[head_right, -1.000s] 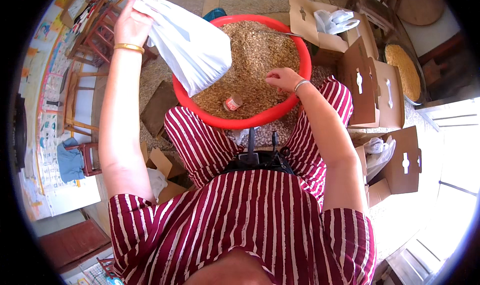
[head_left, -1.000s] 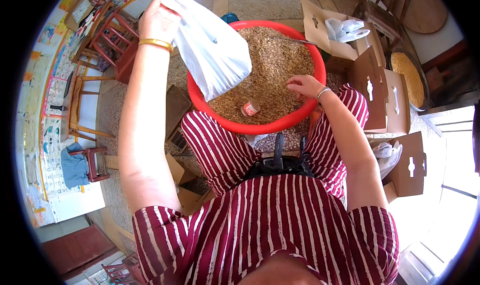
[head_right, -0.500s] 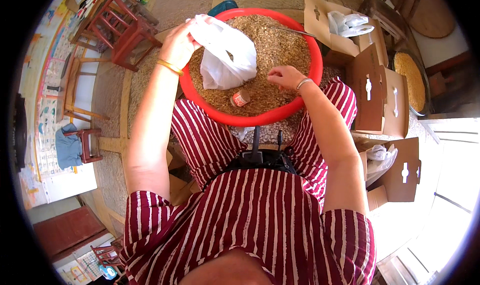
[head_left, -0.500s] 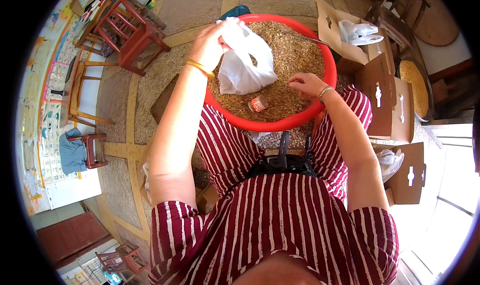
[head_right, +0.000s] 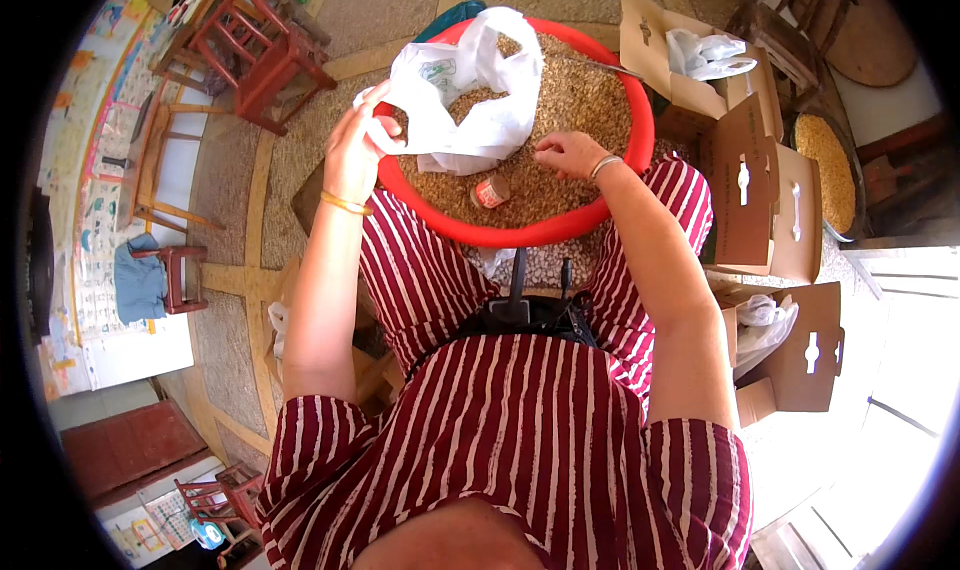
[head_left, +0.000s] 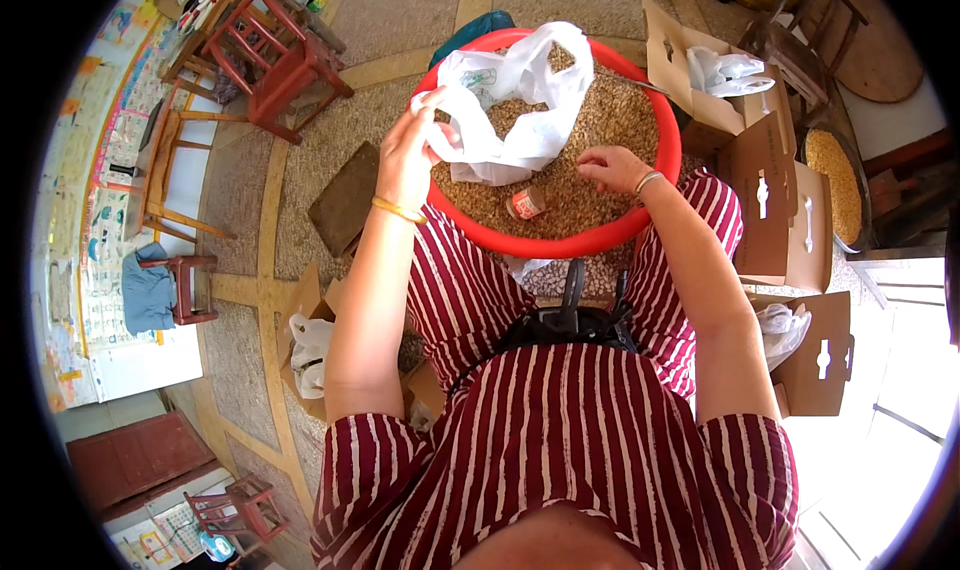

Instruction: The person scoops grains from a large red basin into a white plastic bag using a small cup. They repeatedly fill the bag, place it into a cardboard box, and then retrieve a new bag to continue the process.

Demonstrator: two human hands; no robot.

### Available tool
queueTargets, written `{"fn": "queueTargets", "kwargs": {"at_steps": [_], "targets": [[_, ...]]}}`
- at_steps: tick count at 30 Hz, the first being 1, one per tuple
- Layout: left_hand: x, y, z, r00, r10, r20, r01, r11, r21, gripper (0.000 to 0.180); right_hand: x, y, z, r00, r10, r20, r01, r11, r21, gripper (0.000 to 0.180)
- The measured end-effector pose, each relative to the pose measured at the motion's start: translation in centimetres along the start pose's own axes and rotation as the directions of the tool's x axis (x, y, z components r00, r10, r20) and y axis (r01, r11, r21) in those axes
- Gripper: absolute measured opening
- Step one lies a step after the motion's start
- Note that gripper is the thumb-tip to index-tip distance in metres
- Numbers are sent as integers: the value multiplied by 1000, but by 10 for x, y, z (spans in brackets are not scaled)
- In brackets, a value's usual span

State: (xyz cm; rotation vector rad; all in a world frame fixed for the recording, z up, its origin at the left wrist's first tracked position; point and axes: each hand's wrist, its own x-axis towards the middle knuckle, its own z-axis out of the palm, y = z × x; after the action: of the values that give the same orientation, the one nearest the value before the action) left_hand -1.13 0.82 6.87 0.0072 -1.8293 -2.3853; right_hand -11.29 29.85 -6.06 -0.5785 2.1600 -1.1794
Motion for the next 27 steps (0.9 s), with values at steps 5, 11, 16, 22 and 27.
{"fn": "queueTargets", "kwargs": {"at_steps": [5,11,16,22,27], "targets": [[-24,-16,-34,992,66,105,-70,997,34,42,0,-1,8,997,40,72,-36,998,-56,35],[-32,-49,-60,982,-34,188,95,941,-324,44,15,-18,35,974,132,182,-85,965,-249,38],[-31,-52,-59,970,-2,244,123,867,-483,46,21,-41,64,988,-87,129,143,840,-524,44],[-29,-52,-50,947,-1,322,180,830,-528,48,32,-41,99,915,-403,25,291,615,-733,13],[-25,-52,-51,945,-40,324,220,812,-541,47,35,-6,112,931,-342,130,341,680,-649,23]]}}
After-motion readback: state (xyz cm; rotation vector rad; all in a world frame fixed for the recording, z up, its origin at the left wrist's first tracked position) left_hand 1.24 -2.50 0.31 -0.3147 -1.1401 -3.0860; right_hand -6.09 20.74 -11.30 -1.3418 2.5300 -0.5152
